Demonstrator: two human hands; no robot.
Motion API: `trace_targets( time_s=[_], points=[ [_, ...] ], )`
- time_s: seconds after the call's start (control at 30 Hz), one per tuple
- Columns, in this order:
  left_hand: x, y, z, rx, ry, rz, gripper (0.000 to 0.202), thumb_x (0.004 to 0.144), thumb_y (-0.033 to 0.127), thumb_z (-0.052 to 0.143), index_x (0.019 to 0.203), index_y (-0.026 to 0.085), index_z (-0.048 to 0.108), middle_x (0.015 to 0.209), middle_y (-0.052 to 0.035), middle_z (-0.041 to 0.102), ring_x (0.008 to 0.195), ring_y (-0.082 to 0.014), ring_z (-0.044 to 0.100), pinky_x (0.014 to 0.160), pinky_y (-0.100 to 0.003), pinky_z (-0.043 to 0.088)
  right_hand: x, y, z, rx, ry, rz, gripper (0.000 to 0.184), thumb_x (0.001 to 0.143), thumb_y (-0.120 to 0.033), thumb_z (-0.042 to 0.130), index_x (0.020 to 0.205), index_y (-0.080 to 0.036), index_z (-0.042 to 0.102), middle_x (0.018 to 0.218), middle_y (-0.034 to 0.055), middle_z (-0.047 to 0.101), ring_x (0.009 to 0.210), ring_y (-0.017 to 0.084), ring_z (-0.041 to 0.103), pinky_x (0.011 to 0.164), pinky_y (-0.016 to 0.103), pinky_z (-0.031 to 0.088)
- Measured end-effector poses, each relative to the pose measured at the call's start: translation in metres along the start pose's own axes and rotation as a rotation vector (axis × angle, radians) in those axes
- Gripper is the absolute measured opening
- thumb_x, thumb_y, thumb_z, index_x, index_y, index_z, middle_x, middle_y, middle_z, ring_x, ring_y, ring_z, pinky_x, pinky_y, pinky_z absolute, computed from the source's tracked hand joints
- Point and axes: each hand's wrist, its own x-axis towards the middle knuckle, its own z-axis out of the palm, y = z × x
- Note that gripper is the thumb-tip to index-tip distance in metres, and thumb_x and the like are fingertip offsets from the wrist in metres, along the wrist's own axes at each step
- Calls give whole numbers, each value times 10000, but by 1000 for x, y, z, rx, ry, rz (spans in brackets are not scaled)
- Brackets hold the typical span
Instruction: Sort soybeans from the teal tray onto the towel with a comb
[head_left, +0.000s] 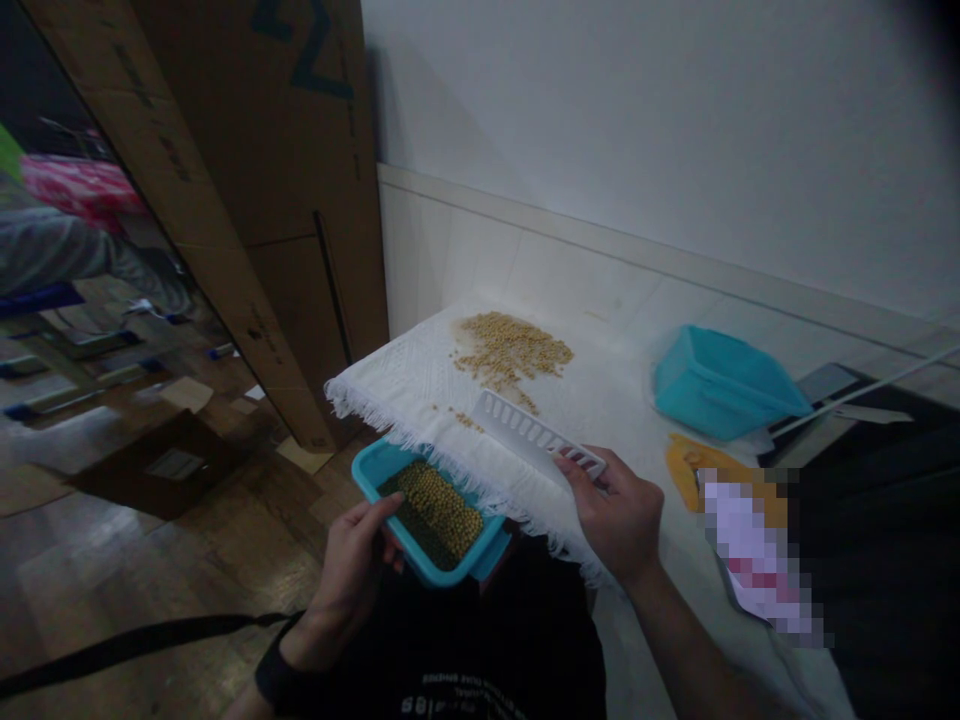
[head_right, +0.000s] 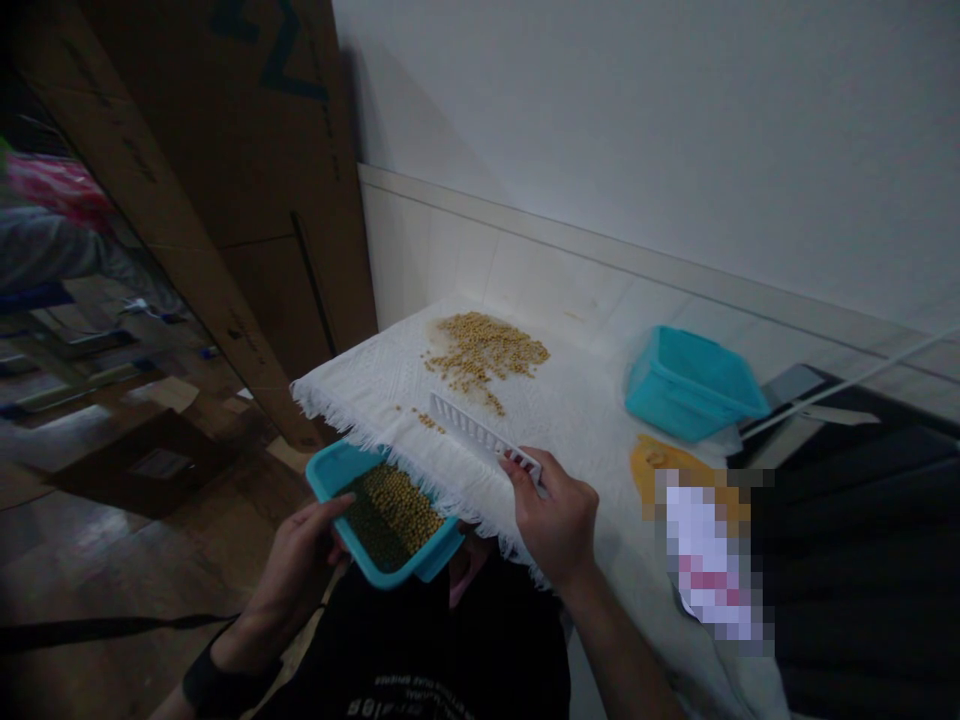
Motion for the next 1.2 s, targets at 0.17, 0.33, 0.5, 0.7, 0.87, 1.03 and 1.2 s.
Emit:
trace_targets(
  time_s=[0.17,0.33,0.5,0.7,0.87,1.03,1.2],
  points=[
    [-1,1,1,-19,7,2,413,718,399,725,426,197,515,340,37,422,326,-98,400,365,-242,339,0,-3,-1,36,-9,47,221,854,-400,644,869,-191,713,730,23,757,612,178,718,567,242,542],
    [0,0,0,-32,9,-16,393,711,396,722,438,200,518,334,42,418,321,-99,387,358,-244,332,-2,-6,-4,61,-23,76,241,849,-425,641,864,-196,716,739,27,760,624,182,721,584,247,554],
    [1,-1,-1,-35,9,-15,409,720,399,725,429,194,524,331,42,423,315,-98,405,366,-239,331,0,-6,-5,58,-7,86,248,835,-436,651,842,-196,717,709,22,754,592,178,710,559,238,548],
    [3,-1,-3,-20,22,0,427,733,396,721,413,192,524,330,39,430,317,-98,418,377,-239,344,2,-1,-4,45,-32,74,244,842,-424,648,858,-192,722,705,17,751,602,178,712,559,232,539],
    [4,-2,-4,-42,10,-9,416,738,391,718,417,195,540,331,37,429,316,-106,422,371,-248,351,1,-2,-4,50,-30,40,220,837,-409,662,841,-197,720,701,14,752,589,175,710,555,229,538],
    [6,-1,-6,-37,5,16,423,745,385,719,411,191,546,332,30,440,318,-94,414,373,-240,353,1,-5,-3,50,-48,-33,195,854,-378,652,853,-194,719,714,15,757,592,165,715,547,215,531],
    [6,0,-6,-53,12,-2,410,726,401,732,428,195,540,333,36,440,310,-102,412,356,-247,349,0,-6,-3,12,-30,-95,197,866,-375,645,844,-193,718,702,13,755,585,162,716,530,210,522]
  ],
)
